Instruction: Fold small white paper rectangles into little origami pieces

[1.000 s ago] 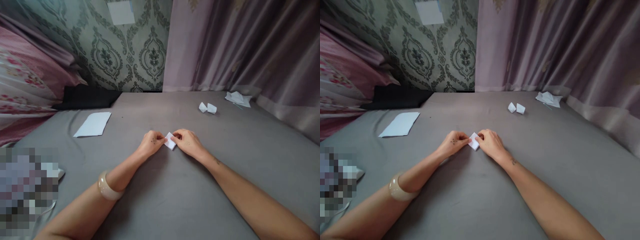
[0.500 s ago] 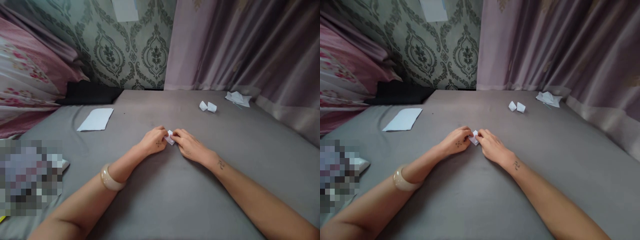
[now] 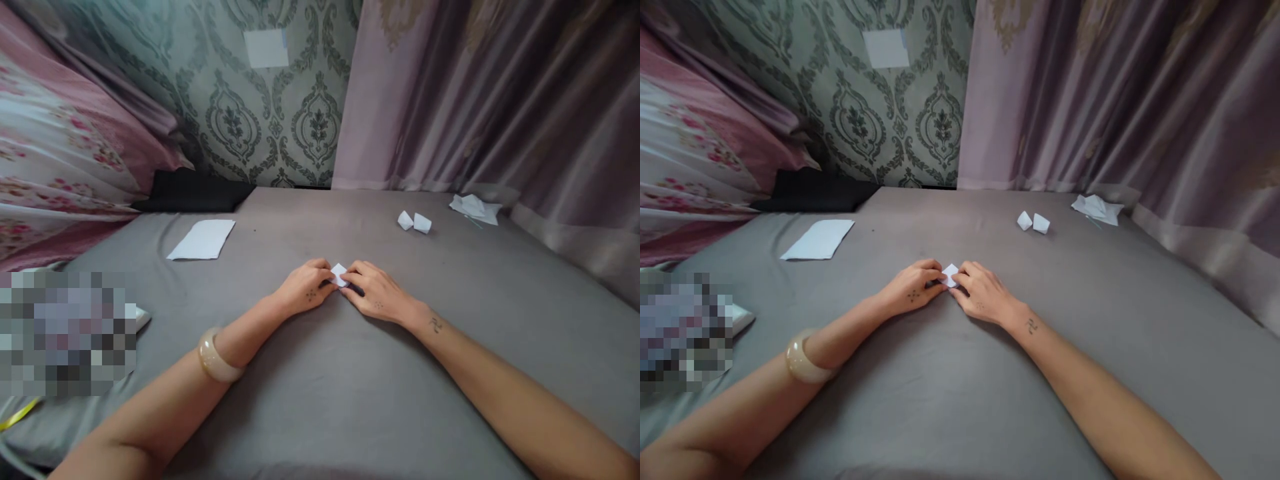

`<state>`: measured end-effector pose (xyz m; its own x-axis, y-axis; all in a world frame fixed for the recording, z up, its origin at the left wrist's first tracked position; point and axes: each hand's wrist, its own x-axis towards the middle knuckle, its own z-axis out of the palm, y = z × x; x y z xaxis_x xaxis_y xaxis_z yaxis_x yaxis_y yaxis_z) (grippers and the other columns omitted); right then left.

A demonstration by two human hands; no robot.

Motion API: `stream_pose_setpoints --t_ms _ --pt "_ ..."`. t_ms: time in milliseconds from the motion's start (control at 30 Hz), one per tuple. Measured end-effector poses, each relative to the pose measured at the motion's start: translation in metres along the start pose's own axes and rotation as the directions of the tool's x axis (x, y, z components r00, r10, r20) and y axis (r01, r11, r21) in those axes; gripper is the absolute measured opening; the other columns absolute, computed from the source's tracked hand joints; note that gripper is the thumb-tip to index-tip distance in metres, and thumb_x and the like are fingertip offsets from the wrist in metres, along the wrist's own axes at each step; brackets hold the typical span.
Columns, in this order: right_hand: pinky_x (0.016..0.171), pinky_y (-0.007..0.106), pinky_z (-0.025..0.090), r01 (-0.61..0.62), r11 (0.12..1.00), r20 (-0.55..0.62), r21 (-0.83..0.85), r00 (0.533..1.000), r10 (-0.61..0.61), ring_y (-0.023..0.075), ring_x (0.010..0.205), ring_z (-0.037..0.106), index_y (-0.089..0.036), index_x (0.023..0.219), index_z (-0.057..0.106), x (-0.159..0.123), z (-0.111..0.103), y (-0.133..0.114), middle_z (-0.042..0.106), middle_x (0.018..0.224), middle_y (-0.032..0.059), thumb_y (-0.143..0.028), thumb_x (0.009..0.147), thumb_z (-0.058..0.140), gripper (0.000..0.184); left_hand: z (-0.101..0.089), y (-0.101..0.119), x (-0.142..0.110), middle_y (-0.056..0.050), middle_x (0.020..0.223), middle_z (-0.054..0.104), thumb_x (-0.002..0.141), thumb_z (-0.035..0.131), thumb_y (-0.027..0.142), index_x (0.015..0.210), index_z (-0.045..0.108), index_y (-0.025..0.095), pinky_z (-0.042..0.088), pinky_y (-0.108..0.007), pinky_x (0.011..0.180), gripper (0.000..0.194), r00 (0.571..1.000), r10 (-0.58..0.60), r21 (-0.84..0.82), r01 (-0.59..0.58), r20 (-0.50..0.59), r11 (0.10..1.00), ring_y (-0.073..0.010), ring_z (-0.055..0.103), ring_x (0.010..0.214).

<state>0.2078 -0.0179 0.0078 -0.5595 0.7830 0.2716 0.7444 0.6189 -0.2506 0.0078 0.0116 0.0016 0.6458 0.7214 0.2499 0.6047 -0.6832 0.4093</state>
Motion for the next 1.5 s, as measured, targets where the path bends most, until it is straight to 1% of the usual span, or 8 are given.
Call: stream_pose_setpoints --t_ms 233,367,467,567,833,1033,1267,1500 --pt "0.078 0.031 0.042 -0.007 0.997 -0.042 -0.075 0.999 0.004 0.019 0.087 0.053 -0.018 0.094 0.067 0.001 0.006 -0.001 0.06 0.089 0.0086 -0.023 0.096 0.038 0.03 -0.001 -0.001 -0.001 -0.009 0.093 0.063 0.088 0.051 0.034 0.089 0.07 0.016 0.045 -0.026 0.071 0.027 0.998 -0.05 -0.078 0.047 -0.041 0.996 -0.0157 0.059 0.076" --pt "0.078 0.032 0.043 0.001 0.988 -0.018 -0.153 1.0 -0.004 0.0204 0.088 0.053 -0.017 0.096 0.066 -0.003 0.008 -0.011 0.061 0.09 0.0101 -0.021 0.096 0.036 0.031 -0.001 -0.003 -0.005 -0.009 0.094 0.063 0.09 0.045 0.025 0.087 0.069 0.016 0.045 -0.027 0.075 0.025 0.999 -0.04 -0.013 0.04 -0.014 0.999 -0.018 0.059 0.083" --pt "0.079 0.032 0.044 -0.041 0.997 -0.051 -0.072 0.998 0.037 0.0201 0.089 0.054 -0.018 0.099 0.067 -0.005 0.01 -0.011 0.061 0.093 0.0091 -0.021 0.095 0.039 0.028 0.0 -0.005 -0.007 -0.009 0.095 0.063 0.091 0.042 0.023 0.089 0.068 0.016 0.045 -0.028 0.077 0.027 0.999 -0.05 0.008 0.05 -0.008 0.999 -0.0191 0.059 0.087" --pt "0.079 0.031 0.045 -0.138 0.987 -0.103 0.085 0.984 0.147 0.019 0.09 0.056 -0.02 0.095 0.068 -0.005 0.012 -0.008 0.062 0.095 0.007 -0.021 0.093 0.045 0.023 0.0 -0.008 -0.006 -0.008 0.09 0.062 0.089 0.046 0.024 0.085 0.068 0.017 0.044 -0.026 0.074 0.023 0.993 -0.11 -0.08 0.107 -0.031 0.991 -0.0172 0.059 0.082" --pt "0.081 0.03 0.045 -0.359 0.87 -0.11 0.338 0.903 0.415 0.0161 0.085 0.059 -0.021 0.079 0.07 -0.004 0.012 -0.006 0.063 0.089 0.0035 -0.023 0.087 0.056 0.016 -0.006 -0.008 0.001 -0.006 0.083 0.062 0.086 0.052 0.028 0.082 0.07 0.017 0.041 -0.026 0.068 0.021 0.97 -0.242 -0.179 0.24 0.014 0.954 -0.0157 0.056 0.072" --pt "0.078 0.029 0.044 -0.411 0.814 -0.086 0.41 0.871 0.483 0.0142 0.081 0.059 -0.021 0.075 0.069 -0.002 0.012 -0.006 0.063 0.09 0.0029 -0.024 0.085 0.056 0.017 -0.007 -0.006 0.002 -0.006 0.083 0.062 0.089 0.046 0.027 0.081 0.069 0.017 0.041 -0.025 0.067 0.027 0.965 -0.261 -0.145 0.263 0.032 0.954 -0.0155 0.056 0.072" --pt "0.073 0.028 0.043 -0.529 0.717 -0.034 0.453 0.794 0.607 0.0131 0.075 0.057 -0.02 0.068 0.067 0.002 0.011 -0.009 0.063 0.094 0.0026 -0.026 0.081 0.06 0.015 -0.005 -0.006 0.006 -0.005 0.08 0.06 0.087 0.049 0.029 0.079 0.067 0.017 0.04 -0.026 0.064 0.023 0.949 -0.312 -0.091 0.315 0.045 0.945 -0.0152 0.055 0.069" --pt "0.075 0.029 0.044 -0.495 0.751 -0.061 0.437 0.817 0.574 0.0136 0.077 0.058 -0.02 0.066 0.064 0.002 0.016 -0.007 0.061 0.094 0.0032 -0.03 0.084 0.056 0.022 -0.004 -0.007 0.009 -0.004 0.079 0.059 0.088 0.047 0.033 0.078 0.065 0.017 0.038 -0.025 0.061 0.026 0.95 -0.307 -0.066 0.311 0.062 0.948 -0.014 0.052 0.066"
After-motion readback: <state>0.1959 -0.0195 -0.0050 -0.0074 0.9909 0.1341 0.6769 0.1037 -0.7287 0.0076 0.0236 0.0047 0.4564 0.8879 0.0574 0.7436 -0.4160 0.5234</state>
